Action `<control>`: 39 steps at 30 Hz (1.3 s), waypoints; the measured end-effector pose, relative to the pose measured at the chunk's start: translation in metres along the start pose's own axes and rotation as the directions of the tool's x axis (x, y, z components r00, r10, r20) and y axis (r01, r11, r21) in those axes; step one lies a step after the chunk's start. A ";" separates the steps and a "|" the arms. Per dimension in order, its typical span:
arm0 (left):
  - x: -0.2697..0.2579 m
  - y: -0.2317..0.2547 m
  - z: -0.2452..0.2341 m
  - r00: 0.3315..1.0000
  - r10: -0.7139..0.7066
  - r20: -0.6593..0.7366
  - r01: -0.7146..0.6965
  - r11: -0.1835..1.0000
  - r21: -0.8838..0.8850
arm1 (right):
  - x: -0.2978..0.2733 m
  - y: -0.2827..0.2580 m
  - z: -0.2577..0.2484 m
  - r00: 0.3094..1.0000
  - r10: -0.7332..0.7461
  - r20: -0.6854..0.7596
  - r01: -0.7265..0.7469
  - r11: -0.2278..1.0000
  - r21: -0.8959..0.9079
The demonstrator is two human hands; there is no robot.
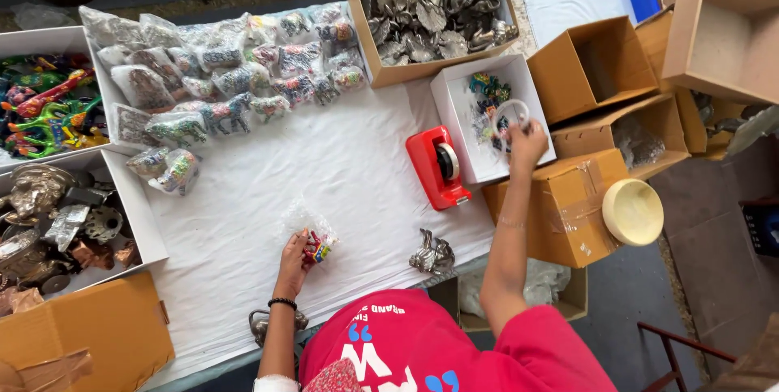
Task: The person wraps small decorative figurines in bubble wrap and seals them with clear tape. They pick up items from boxes, wrap them individually, and place the finished packages into a cardboard box.
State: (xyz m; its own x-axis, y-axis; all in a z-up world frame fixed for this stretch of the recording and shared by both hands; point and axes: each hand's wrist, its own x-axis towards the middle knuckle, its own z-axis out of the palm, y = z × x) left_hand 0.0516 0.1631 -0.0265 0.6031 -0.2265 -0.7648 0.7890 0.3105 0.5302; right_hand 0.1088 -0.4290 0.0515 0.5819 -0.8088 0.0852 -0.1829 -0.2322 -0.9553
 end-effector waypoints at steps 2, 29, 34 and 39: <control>0.007 -0.002 -0.001 1.000 0.007 0.008 -0.007 1.000 0.007 | -0.006 -0.046 0.004 0.999 0.024 -0.046 -0.029 0.994 -0.109; 0.042 -0.017 0.032 0.684 0.710 0.169 -0.627 0.453 0.633 | -0.310 -0.033 0.171 0.407 0.449 0.795 -0.604 0.786 -0.134; 0.026 -0.024 0.059 0.663 0.710 0.239 -0.338 -0.001 0.941 | -0.296 -0.051 0.152 0.697 -0.395 0.599 0.658 0.685 -0.313; 0.044 -0.054 0.049 0.525 0.811 0.258 -0.160 -0.204 0.966 | -0.300 -0.055 0.169 0.059 -0.430 0.901 0.756 0.609 0.241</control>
State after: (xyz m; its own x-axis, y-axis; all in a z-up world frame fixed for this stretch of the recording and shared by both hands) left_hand 0.0410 0.0914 -0.0713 0.9868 -0.1059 0.1225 -0.1442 -0.9186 0.3679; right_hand 0.0784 -0.0821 0.0311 0.8269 0.5391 0.1603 0.5194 -0.6226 -0.5853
